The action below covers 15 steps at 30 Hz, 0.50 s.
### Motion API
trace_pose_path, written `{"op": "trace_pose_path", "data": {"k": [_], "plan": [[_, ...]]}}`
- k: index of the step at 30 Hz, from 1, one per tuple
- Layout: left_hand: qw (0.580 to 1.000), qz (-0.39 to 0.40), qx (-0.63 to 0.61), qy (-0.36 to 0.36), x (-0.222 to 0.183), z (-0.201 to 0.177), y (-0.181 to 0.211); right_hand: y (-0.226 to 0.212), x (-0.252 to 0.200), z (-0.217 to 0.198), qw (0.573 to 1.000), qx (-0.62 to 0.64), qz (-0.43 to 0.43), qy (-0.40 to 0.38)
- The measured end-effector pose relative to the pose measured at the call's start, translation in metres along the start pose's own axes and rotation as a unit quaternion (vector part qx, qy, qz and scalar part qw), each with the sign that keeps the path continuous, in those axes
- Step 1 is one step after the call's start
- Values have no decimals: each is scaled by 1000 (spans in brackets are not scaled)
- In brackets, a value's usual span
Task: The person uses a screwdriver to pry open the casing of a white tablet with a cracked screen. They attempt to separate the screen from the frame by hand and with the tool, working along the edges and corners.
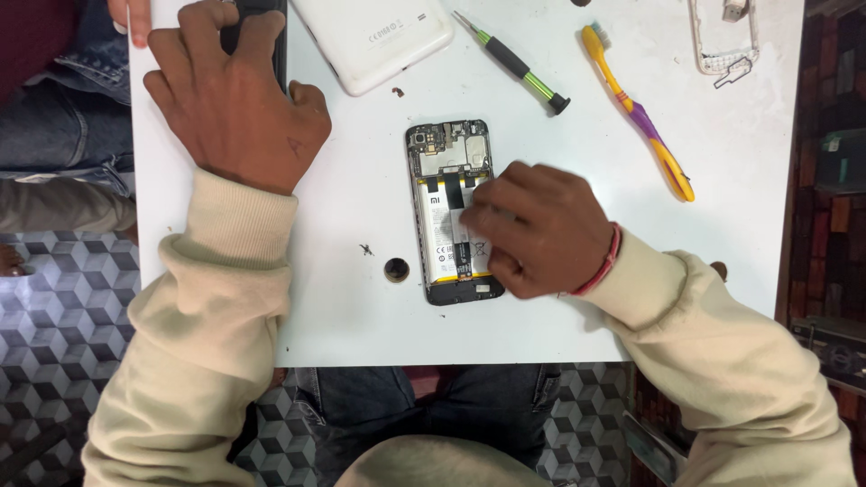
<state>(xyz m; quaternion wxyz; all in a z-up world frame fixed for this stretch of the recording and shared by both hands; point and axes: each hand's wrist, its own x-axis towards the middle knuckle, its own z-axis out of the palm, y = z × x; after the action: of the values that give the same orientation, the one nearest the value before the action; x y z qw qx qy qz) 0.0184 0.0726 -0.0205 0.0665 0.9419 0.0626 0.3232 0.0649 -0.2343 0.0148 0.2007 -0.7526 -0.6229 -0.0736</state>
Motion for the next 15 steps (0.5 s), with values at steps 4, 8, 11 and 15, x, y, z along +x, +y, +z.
{"op": "trace_pose_path", "data": {"k": [4, 8, 11, 15], "plan": [[999, 23, -8, 22, 4, 7, -6, -3, 3, 1, 999, 29, -29, -21], [998, 35, -50, 32, 10, 1, -16, -16, 10, 5, 998, 34, -34, -38], [994, 58, -58, 66, 18, -14, -32, -26, 14, 13, 999, 18, -30, -37], [979, 25, -174, 101, 29, -31, -48, -33, 22, 35, 999, -10, -14, -40]]}}
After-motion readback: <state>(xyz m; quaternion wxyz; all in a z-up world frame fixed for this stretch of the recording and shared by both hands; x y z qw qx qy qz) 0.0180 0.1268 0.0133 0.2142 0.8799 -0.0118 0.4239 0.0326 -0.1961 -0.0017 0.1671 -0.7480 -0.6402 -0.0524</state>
